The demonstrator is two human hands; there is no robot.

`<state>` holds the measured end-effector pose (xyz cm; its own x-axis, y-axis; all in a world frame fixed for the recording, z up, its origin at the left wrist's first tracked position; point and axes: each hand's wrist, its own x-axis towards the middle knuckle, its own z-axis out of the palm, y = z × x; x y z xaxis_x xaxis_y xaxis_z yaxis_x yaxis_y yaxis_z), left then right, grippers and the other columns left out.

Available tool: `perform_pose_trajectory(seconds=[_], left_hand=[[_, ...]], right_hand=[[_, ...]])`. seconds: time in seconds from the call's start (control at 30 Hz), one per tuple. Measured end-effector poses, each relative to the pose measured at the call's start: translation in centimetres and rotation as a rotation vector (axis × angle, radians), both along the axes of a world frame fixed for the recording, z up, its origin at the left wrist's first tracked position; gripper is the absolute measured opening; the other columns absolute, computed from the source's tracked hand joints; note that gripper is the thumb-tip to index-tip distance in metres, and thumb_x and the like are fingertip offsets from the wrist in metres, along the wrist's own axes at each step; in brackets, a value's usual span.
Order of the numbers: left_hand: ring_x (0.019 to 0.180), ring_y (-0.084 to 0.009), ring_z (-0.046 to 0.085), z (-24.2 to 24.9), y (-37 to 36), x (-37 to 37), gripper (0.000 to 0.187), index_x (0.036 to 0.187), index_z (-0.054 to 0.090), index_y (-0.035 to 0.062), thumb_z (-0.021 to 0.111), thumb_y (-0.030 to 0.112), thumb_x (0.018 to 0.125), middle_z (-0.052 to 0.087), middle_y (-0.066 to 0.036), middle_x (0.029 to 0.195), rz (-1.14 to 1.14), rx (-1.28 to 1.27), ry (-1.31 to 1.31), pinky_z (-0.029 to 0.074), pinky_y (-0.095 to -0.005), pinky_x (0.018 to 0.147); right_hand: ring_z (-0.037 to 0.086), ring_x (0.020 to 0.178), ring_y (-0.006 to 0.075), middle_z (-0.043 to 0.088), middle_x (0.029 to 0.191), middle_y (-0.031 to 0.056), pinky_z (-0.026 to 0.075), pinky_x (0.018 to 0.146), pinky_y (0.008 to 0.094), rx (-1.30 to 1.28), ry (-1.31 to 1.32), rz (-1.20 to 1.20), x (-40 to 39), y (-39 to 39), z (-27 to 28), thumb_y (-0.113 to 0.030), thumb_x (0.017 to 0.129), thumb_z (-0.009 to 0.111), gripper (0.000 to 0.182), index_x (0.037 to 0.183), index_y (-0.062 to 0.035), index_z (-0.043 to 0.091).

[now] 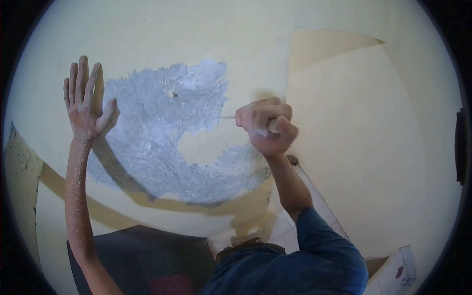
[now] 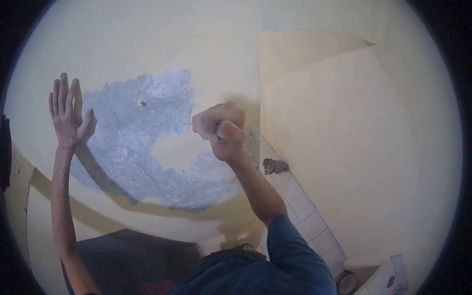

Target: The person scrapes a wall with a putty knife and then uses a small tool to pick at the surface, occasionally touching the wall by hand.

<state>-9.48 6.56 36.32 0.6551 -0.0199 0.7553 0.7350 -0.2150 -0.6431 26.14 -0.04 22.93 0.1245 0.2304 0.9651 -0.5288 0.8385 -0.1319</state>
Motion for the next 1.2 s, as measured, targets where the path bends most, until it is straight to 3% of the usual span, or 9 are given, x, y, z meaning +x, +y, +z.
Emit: perform_pose_trajectory(seconds=[0.3,0.4,0.5,0.6,0.8,0.9,1.0,1.1,1.2], left_hand=[[0.148,-0.0337,0.024,3.6,-0.6,-0.8,0.069,0.149,0.042,0.0154,0.057,0.038,0.085,0.030,-0.014,0.158,0.069,-0.054,0.197,0.016,-0.0527,0.120],[0.147,-0.0341,0.025,3.1,-0.7,-0.8,0.068,0.148,0.044,0.0148,0.057,0.037,0.085,0.032,-0.014,0.158,0.063,-0.058,0.204,0.017,-0.0528,0.120],[0.147,-0.0343,0.026,3.3,-0.4,-0.9,0.068,0.147,0.044,0.0145,0.056,0.037,0.085,0.032,-0.014,0.157,0.056,-0.040,0.194,0.017,-0.0529,0.119],[0.147,-0.0344,0.026,3.1,-0.6,-1.0,0.068,0.147,0.044,0.0143,0.056,0.038,0.085,0.032,-0.014,0.157,0.062,-0.045,0.192,0.017,-0.0533,0.119],[0.147,-0.0322,0.027,3.1,-0.3,-0.6,0.065,0.146,0.046,0.0196,0.055,0.044,0.087,0.033,-0.012,0.157,0.045,-0.014,0.155,0.019,-0.0539,0.119],[0.147,-0.0320,0.027,2.8,-0.2,-0.7,0.065,0.146,0.046,0.0194,0.055,0.044,0.087,0.034,-0.012,0.157,0.041,-0.040,0.153,0.019,-0.0537,0.119],[0.146,-0.0321,0.028,3.1,0.1,-1.0,0.065,0.146,0.047,0.0194,0.055,0.043,0.086,0.034,-0.012,0.157,0.045,-0.019,0.153,0.019,-0.0535,0.120],[0.146,-0.0321,0.029,2.4,-0.3,-0.8,0.065,0.146,0.047,0.0196,0.056,0.042,0.086,0.035,-0.012,0.156,0.041,-0.046,0.144,0.019,-0.0532,0.119],[0.146,-0.0320,0.029,3.0,-0.1,-0.9,0.064,0.145,0.048,0.0199,0.056,0.042,0.086,0.035,-0.012,0.156,0.029,-0.034,0.142,0.020,-0.0528,0.119]], right_hand=[[0.027,0.039,0.0178,0.031,0.044,0.0042,0.023,0.041,0.0340,-0.020,-0.040,0.042,-0.6,0.7,-0.6,-0.031,0.085,0.045,0.047,0.049,-0.0079,0.027],[0.028,0.039,0.0180,0.032,0.045,0.0037,0.023,0.042,0.0336,-0.120,-0.154,-0.127,-1.1,2.3,-1.7,-0.032,0.086,0.046,0.048,0.049,-0.0072,0.029],[0.027,0.040,0.0135,0.031,0.044,0.0026,0.019,0.040,0.0315,-0.027,0.064,0.125,-0.5,0.2,-1.2,-0.021,0.080,0.044,0.038,0.048,-0.0040,0.032],[0.030,0.041,0.0187,0.033,0.045,0.0046,0.025,0.043,0.0330,-0.210,-0.149,-0.157,-1.2,2.6,-2.8,-0.033,0.084,0.049,0.047,0.049,-0.0054,0.032],[0.026,0.039,0.0135,0.032,0.045,0.0027,0.021,0.039,0.0300,-0.030,-0.055,-0.089,-1.3,1.0,-2.0,-0.018,0.078,0.044,0.035,0.049,-0.0041,0.030],[0.028,0.039,0.0142,0.032,0.046,0.0031,0.021,0.039,0.0301,-0.064,-0.171,-0.120,-1.6,1.8,-2.2,-0.017,0.077,0.044,0.033,0.050,-0.0040,0.031],[0.036,0.039,0.0194,0.035,0.045,0.0055,0.033,0.041,0.0319,-0.011,-0.095,-0.063,-0.9,0.5,-2.5,-0.026,0.081,0.048,0.040,0.049,-0.0054,0.033],[0.031,0.039,0.0172,0.032,0.047,0.0034,0.024,0.039,0.0310,-0.173,-0.119,-0.105,-2.6,3.7,-4.6,-0.020,0.081,0.046,0.037,0.051,-0.0044,0.031],[0.032,0.038,0.0170,0.033,0.047,0.0030,0.024,0.039,0.0319,-0.052,-0.013,-0.067,-2.6,1.9,-4.7,-0.023,0.084,0.047,0.041,0.051,-0.0046,0.031]])
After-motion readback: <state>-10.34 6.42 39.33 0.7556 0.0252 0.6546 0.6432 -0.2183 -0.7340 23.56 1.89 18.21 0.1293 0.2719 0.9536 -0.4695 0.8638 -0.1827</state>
